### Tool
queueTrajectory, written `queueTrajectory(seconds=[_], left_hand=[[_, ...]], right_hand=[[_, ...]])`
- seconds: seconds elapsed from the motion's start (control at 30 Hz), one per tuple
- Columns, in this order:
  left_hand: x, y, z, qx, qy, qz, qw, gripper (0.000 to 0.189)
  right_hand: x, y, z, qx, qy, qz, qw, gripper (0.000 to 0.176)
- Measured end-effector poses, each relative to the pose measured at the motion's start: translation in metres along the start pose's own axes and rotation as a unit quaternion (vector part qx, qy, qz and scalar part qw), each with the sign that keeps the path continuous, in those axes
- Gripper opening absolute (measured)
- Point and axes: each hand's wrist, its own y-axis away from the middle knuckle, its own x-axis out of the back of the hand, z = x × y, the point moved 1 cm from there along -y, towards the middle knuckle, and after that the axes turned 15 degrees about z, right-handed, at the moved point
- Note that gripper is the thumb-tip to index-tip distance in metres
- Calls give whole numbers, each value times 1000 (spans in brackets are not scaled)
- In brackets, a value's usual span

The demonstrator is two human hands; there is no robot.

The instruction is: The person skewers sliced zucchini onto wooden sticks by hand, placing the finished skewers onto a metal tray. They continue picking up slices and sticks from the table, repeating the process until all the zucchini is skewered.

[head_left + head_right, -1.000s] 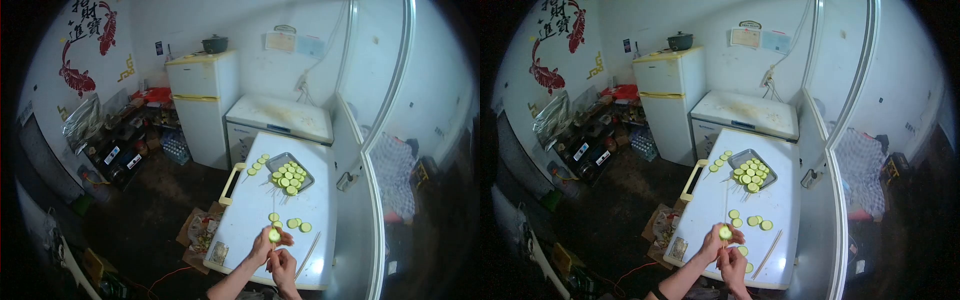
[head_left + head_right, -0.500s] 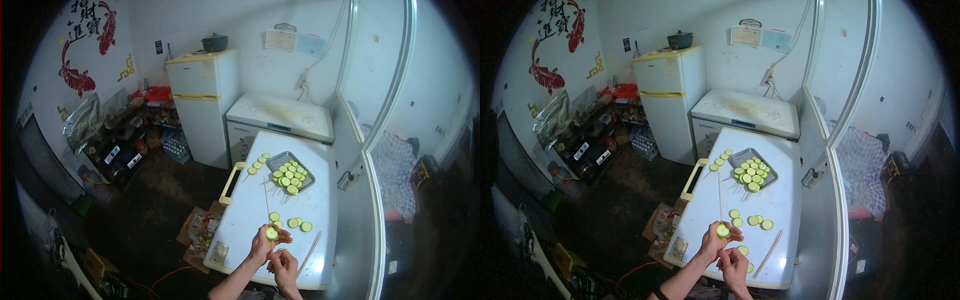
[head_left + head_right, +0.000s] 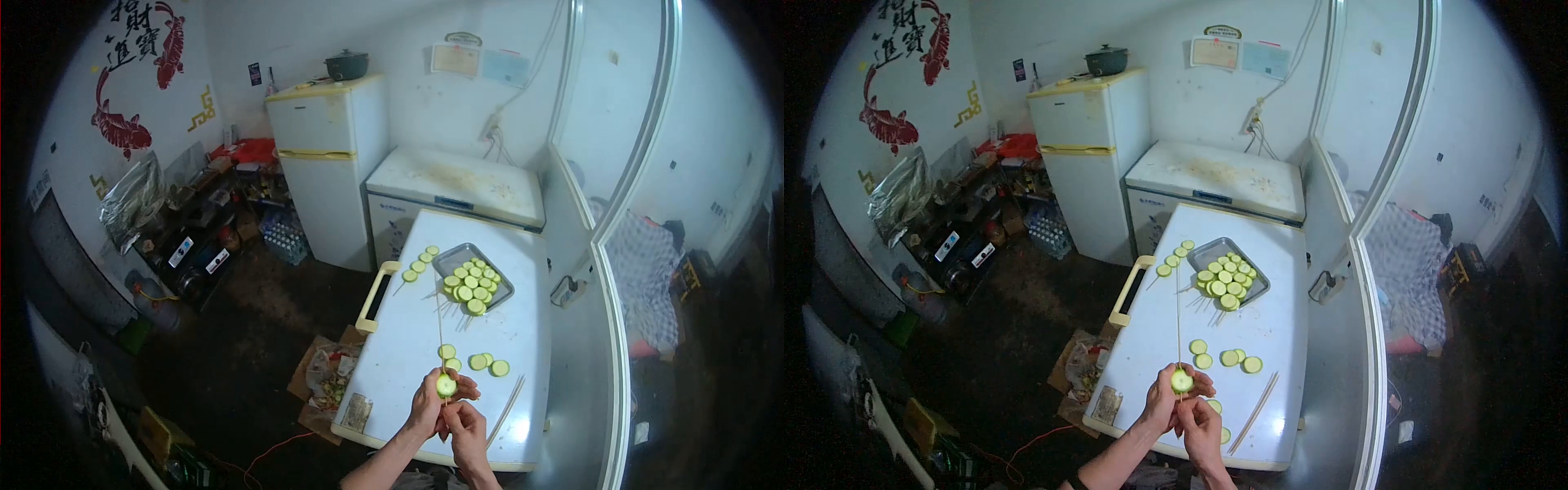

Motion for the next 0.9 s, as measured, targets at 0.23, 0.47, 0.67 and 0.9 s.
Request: queueTrajectory(seconds=[0.23,0.47,0.67,0.9], left_hand=[[-2,-3,-8,2,10,-13,1000,39],[1,-4,-12,20,16,-5,1000,37],[1,-6,-9,24,-12,7,1000,37],[5,-8,-17,26,-7,-5,1000,38]], right_hand=[[-8,-2,5,10,-55,51,997,18],[-2,-9,0,-8,-12,27,1000,14],[-4,-11,-4,-43,-87,43,994,17],[-1,-14,9,-18,-19,68,997,20]])
